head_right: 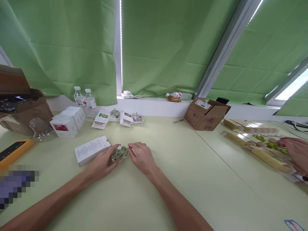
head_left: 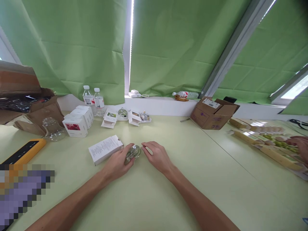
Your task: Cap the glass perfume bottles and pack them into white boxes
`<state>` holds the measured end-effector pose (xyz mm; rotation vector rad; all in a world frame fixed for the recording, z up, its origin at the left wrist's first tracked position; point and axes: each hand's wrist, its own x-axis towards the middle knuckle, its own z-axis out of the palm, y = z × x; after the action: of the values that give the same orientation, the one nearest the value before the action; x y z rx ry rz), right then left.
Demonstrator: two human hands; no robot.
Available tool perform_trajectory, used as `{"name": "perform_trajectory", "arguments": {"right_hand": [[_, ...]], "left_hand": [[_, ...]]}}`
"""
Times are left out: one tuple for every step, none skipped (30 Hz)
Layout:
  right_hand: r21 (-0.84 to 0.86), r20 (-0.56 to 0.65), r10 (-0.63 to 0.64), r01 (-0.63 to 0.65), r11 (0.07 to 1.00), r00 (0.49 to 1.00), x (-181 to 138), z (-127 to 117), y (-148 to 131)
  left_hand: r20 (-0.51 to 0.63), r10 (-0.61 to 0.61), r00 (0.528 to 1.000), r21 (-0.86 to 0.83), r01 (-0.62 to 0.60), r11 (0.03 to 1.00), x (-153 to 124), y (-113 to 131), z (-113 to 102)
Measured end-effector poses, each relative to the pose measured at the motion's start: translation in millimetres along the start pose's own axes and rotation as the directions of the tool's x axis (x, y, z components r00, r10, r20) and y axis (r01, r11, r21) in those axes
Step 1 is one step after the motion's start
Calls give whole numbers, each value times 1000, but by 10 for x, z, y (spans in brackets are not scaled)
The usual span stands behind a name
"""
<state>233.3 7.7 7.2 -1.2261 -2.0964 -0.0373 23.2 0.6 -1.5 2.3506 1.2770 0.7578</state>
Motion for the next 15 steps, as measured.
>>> {"name": "perform_trajectory", "arguments": {"right_hand": [[9, -12, -7, 7, 1000, 1000, -2, -2, -18], [17, -22, -17, 17, 1000, 1000, -5, -2, -35], [25, -30, -27, 28, 999, 999, -7, 0, -54], [31, -37, -38, 39, 999, 999, -9, 5, -73], [35, -44, -48, 50, 998, 998, -11, 10, -94], [38, -51, -57, 59, 998, 997, -13, 14, -114], [41, -59, -63, 65, 997, 996, -14, 18, -133], [44, -70, -66, 69, 997, 995, -14, 19, -150], [47, -79, -68, 72, 996, 995, -13, 20, -165], [50, -88, -69, 74, 996, 994, -12, 19, -176], [52, -97, -71, 76, 996, 993, -9, 17, -184], [55, -104, -73, 79, 995, 992, -7, 16, -189], [57, -111, -75, 82, 995, 991, -5, 15, -192], [59, -116, -76, 84, 995, 990, -3, 14, -194], [61, -121, -77, 85, 995, 990, -2, 15, -194]], "left_hand": [[8, 7, 1000, 1, -7, 1000, -4, 4, 1], [13, 13, 1000, 3, -13, 1000, -8, 6, 2], [17, 17, 1000, 4, -17, 1000, -11, 8, 3], [19, 22, 1000, 4, -22, 1000, -12, 10, 2], [21, 27, 999, 2, -27, 1000, -12, 12, 1], [20, 33, 999, -1, -33, 999, -11, 14, -1], [19, 40, 999, -6, -40, 999, -10, 17, -3], [20, 47, 999, -11, -47, 999, -8, 21, -7], [21, 51, 998, -16, -51, 999, -6, 26, -10], [24, 54, 998, -20, -53, 998, -5, 31, -13], [28, 54, 998, -22, -54, 998, -4, 35, -16], [33, 54, 998, -24, -53, 998, -3, 38, -17], [38, 54, 998, -23, -54, 998, -3, 41, -17], [41, 55, 998, -21, -54, 998, -3, 44, -16], [44, 57, 997, -17, -56, 998, -3, 45, -13]]}}
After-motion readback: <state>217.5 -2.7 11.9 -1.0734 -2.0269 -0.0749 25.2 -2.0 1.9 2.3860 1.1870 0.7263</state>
